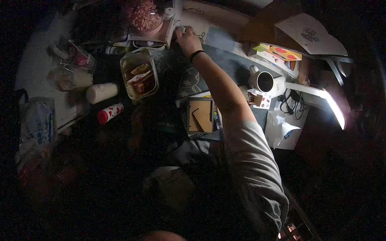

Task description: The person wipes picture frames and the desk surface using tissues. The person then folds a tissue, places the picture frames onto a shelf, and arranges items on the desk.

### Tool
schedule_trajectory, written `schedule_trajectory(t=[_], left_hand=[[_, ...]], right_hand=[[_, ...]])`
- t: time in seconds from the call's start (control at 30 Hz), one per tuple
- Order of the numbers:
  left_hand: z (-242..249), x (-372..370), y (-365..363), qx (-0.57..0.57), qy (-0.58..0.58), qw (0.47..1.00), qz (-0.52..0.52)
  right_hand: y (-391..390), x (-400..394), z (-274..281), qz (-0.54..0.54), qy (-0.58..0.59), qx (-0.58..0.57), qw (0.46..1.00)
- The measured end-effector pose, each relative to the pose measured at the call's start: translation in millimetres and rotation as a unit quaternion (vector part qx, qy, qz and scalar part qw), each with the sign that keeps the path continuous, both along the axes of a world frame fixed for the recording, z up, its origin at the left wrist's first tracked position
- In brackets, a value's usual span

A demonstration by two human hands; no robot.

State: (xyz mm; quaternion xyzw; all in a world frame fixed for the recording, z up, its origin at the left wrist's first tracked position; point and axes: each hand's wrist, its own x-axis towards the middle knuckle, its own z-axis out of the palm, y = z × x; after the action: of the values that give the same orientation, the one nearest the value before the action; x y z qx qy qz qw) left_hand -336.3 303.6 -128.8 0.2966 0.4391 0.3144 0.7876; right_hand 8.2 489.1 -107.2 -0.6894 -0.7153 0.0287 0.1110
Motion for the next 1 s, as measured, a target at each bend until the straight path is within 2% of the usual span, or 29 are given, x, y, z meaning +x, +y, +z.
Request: schedule_trajectory(t=[0.07,0.1,0.17,0.27,0.33,0.5,0.6,0.73,0.77,0.8,0.83,0.9,0.93,0.97,1.0], left_hand=[[-18,-6,0,0.078,0.001,0.997,-0.009],[-18,-6,3,0.05,-0.002,0.999,0.019],[-17,-7,8,0.021,-0.008,0.999,0.046],[-7,-4,12,-0.016,-0.103,0.994,-0.028],[12,5,9,-0.016,0.07,0.997,0.022],[26,8,11,-0.036,0.095,0.995,0.008],[13,7,9,-0.036,0.095,0.995,0.024],[35,17,10,-0.062,0.11,0.989,0.073],[23,12,7,-0.054,0.11,0.99,0.073],[-2,2,-2,-0.026,0.026,0.998,0.054],[-4,1,2,0.006,-0.059,0.998,0.031],[7,-1,3,0.038,-0.02,0.999,0.003],[18,1,4,0.058,0.021,0.998,-0.021],[27,5,6,0.061,0.023,0.998,-0.026],[34,11,10,0.007,0.087,0.996,0.016]], right_hand=[[0,17,-12,0.011,-0.109,0.082,0.991],[-5,26,-8,0.008,-0.11,0.084,0.99],[-22,56,1,-0.083,-0.079,0.072,0.991],[-38,100,1,-0.127,-0.086,0.073,0.985],[-49,112,7,-0.163,-0.266,-0.052,0.949],[-75,111,-1,-0.196,-0.292,-0.01,0.936],[-65,82,-14,-0.281,-0.219,0.018,0.934],[-39,12,-2,-0.214,-0.074,0.064,0.972],[-25,3,-18,-0.186,-0.071,0.08,0.977],[-12,-4,-34,-0.158,-0.067,0.095,0.981],[-7,-19,-24,-0.173,-0.026,0.082,0.981],[-2,-36,-7,-0.194,0.075,0.051,0.977],[-2,-36,-1,-0.195,0.079,0.057,0.976],[-9,-34,3,-0.22,0.122,0.095,0.963],[-20,-32,10,-0.246,0.163,0.133,0.946]])
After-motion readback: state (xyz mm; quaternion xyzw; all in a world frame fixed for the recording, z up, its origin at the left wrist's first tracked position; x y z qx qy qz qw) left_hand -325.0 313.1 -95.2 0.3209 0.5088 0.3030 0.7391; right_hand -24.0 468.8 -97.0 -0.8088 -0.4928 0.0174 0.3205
